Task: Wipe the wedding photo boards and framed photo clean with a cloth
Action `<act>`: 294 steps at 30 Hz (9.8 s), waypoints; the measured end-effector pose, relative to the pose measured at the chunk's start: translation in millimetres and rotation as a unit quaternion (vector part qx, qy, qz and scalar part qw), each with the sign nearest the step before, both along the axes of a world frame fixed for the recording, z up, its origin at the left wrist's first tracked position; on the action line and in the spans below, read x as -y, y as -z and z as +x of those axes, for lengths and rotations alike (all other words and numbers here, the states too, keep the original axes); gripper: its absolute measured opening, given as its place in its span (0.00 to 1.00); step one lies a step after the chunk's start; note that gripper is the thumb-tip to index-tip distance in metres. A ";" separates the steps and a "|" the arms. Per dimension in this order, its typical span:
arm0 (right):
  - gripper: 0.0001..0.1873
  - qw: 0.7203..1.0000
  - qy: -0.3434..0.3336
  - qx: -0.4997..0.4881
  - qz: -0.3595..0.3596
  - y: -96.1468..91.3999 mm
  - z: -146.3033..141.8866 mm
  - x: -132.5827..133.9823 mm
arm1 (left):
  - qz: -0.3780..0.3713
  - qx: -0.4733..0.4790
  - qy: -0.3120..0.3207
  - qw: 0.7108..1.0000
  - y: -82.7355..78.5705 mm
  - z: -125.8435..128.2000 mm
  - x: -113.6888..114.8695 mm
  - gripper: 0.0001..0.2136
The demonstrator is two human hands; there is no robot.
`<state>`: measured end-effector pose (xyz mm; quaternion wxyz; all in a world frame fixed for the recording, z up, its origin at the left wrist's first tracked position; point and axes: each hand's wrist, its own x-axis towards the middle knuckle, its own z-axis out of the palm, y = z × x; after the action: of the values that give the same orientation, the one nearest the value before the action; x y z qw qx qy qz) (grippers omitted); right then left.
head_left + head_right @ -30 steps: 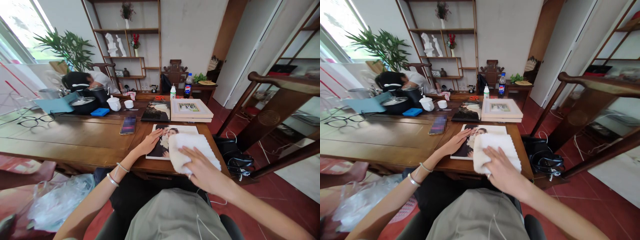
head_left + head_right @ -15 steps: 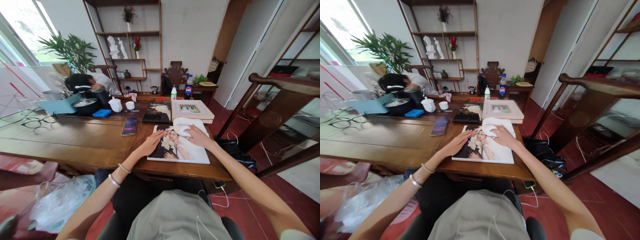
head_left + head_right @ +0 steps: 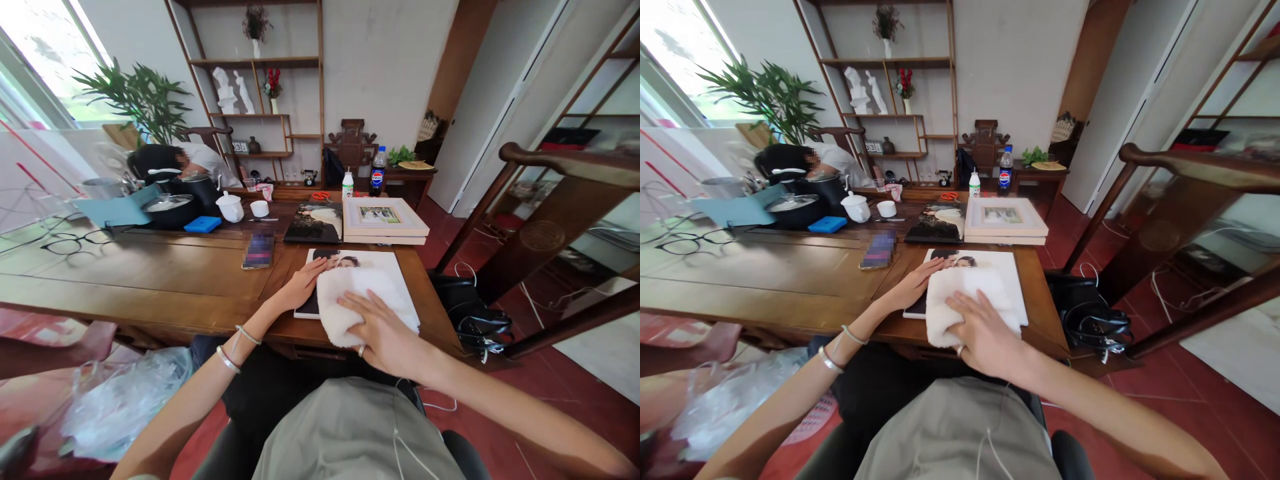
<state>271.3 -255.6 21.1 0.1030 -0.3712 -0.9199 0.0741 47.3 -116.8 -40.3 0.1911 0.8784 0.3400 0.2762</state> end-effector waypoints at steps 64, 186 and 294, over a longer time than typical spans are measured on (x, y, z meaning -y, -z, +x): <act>0.18 0.983 0.152 0.084 0.065 -22.7 -11.9 -115.9 | 0.038 0.030 -0.022 0.999 -9.5 5.0 8.0 0.18; 0.16 0.990 0.061 0.086 0.090 7.3 -31.2 -22.1 | 0.033 0.041 -0.006 0.999 -12.7 3.8 8.9 0.18; 0.48 0.693 0.247 -0.664 -0.136 18.0 72.1 -57.2 | -0.331 0.576 -0.238 0.708 -51.9 33.8 57.6 0.16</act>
<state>343.4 -198.4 3.0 0.6496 -0.4494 -0.4671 0.3974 81.2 -174.4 11.6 0.5566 0.3189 0.4310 0.6346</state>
